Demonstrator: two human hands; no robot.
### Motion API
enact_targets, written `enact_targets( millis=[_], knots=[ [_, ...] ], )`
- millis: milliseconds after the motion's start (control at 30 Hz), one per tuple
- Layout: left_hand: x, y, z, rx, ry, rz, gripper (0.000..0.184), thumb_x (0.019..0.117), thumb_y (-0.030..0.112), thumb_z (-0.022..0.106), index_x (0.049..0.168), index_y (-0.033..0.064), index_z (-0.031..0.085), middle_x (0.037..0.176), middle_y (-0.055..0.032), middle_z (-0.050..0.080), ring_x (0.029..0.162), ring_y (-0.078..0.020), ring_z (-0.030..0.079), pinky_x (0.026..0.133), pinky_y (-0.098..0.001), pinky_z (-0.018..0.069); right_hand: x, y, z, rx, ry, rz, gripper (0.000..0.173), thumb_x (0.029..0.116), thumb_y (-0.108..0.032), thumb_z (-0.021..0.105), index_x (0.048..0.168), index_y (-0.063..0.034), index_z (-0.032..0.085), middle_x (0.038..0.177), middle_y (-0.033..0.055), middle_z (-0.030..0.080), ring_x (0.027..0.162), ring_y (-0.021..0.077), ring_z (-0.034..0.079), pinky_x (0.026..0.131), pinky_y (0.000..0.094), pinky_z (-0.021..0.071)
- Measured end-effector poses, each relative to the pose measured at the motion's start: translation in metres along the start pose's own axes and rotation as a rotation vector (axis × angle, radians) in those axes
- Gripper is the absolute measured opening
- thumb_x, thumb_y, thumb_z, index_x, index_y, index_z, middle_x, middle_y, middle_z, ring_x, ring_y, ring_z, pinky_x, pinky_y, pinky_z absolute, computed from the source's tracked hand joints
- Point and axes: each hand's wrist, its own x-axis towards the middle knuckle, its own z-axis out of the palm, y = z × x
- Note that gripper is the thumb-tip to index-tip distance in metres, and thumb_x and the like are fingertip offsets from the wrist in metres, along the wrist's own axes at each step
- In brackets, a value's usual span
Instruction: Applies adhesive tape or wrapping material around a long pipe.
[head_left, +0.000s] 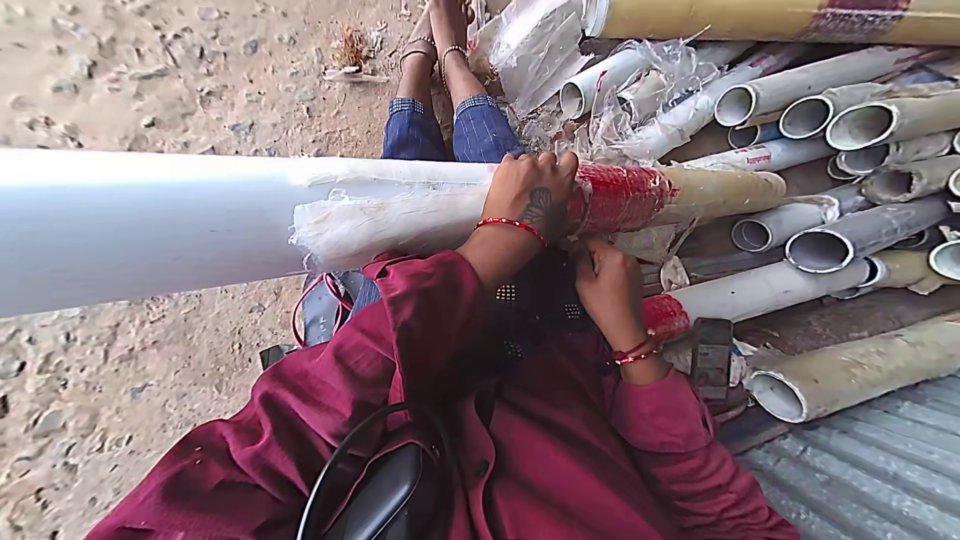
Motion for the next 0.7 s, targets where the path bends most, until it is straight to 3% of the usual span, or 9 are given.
enact_targets(
  millis=[33,100,167,267,367,467,567,700],
  knots=[
    [0.002,-0.002,-0.001,-0.006,0.009,0.028,0.025,0.1056,0.014,0.048,0.116,-0.0009,0.065,0.112,-0.0227,0.07,0.107,-0.0411,0.068,0.087,-0.0526,0.0514,0.0,0.005,0.001,0.063,0.03,0.003,0.022,0.1033,-0.014,0.057,0.096,-0.0001,0.073,0.068,0.0139,0.064,0.065,0.0308,0.063,0.061,0.0514,0.0478],
    [0.003,-0.006,0.004,0.024,0.12,0.13,0.025,0.1034,0.016,0.056,0.113,-0.0036,0.068,0.127,-0.0242,0.064,0.121,-0.042,0.06,0.094,-0.0501,0.0505,0.007,0.016,-0.001,0.135,0.267,-0.043,0.024,0.1049,-0.015,0.052,0.1,-0.0004,0.07,0.071,0.0104,0.063,0.06,0.0233,0.06,0.058,0.0435,0.0475],
    [-0.001,-0.008,0.018,0.147,0.288,0.227,0.039,0.0926,0.031,0.07,0.103,-0.0064,0.07,0.121,-0.0255,0.066,0.111,-0.0408,0.064,0.087,-0.0482,0.0497,0.03,0.021,-0.009,0.078,0.501,-0.084,0.028,0.1092,-0.017,0.047,0.108,0.0,0.068,0.08,0.0127,0.066,0.066,0.0244,0.063,0.059,0.0413,0.0494],
    [-0.004,-0.005,0.02,0.217,0.228,0.187,0.056,0.0878,0.048,0.073,0.103,-0.0053,0.068,0.102,-0.0244,0.066,0.093,-0.0404,0.066,0.075,-0.051,0.0475,0.081,0.026,0.001,-0.026,0.599,-0.179,0.029,0.1064,-0.014,0.049,0.111,0.0011,0.073,0.098,0.0197,0.075,0.091,0.0372,0.072,0.077,0.0504,0.0537],
    [-0.001,-0.001,0.013,0.191,0.149,0.173,0.044,0.0973,0.038,0.067,0.104,-0.0051,0.069,0.096,-0.0273,0.066,0.084,-0.0456,0.067,0.066,-0.0547,0.0484,0.111,0.029,0.021,-0.028,0.638,-0.233,0.029,0.1032,-0.015,0.05,0.105,-0.0039,0.077,0.098,0.014,0.077,0.097,0.0346,0.071,0.083,0.0491,0.0509],
    [0.006,0.006,-0.004,0.236,-0.074,0.103,0.029,0.1081,0.021,0.05,0.107,-0.0027,0.067,0.094,-0.0264,0.067,0.081,-0.0459,0.069,0.063,-0.0559,0.0508,0.118,0.032,0.025,0.01,0.651,-0.256,0.03,0.1034,-0.016,0.049,0.101,-0.0037,0.077,0.086,0.0121,0.077,0.083,0.0293,0.074,0.08,0.0469,0.0528],
    [0.01,0.003,-0.012,0.3,-0.161,0.199,0.021,0.1059,0.007,0.049,0.101,-0.0027,0.066,0.084,-0.0237,0.066,0.074,-0.0433,0.069,0.059,-0.0537,0.0499,0.12,0.032,0.022,0.03,0.628,-0.244,0.03,0.1024,-0.016,0.05,0.1,-0.0041,0.077,0.081,0.0124,0.076,0.076,0.0291,0.073,0.074,0.0466,0.052],
    [0.003,0.018,-0.02,0.328,-0.27,0.135,0.016,0.1023,-0.004,0.049,0.106,-0.0054,0.065,0.091,-0.0257,0.067,0.083,-0.0472,0.069,0.063,-0.057,0.0524,0.122,0.034,0.02,0.038,0.605,-0.237,0.028,0.1021,-0.017,0.051,0.097,-0.0051,0.076,0.075,0.0116,0.073,0.072,0.0282,0.072,0.073,0.0463,0.0514]
  ],
)
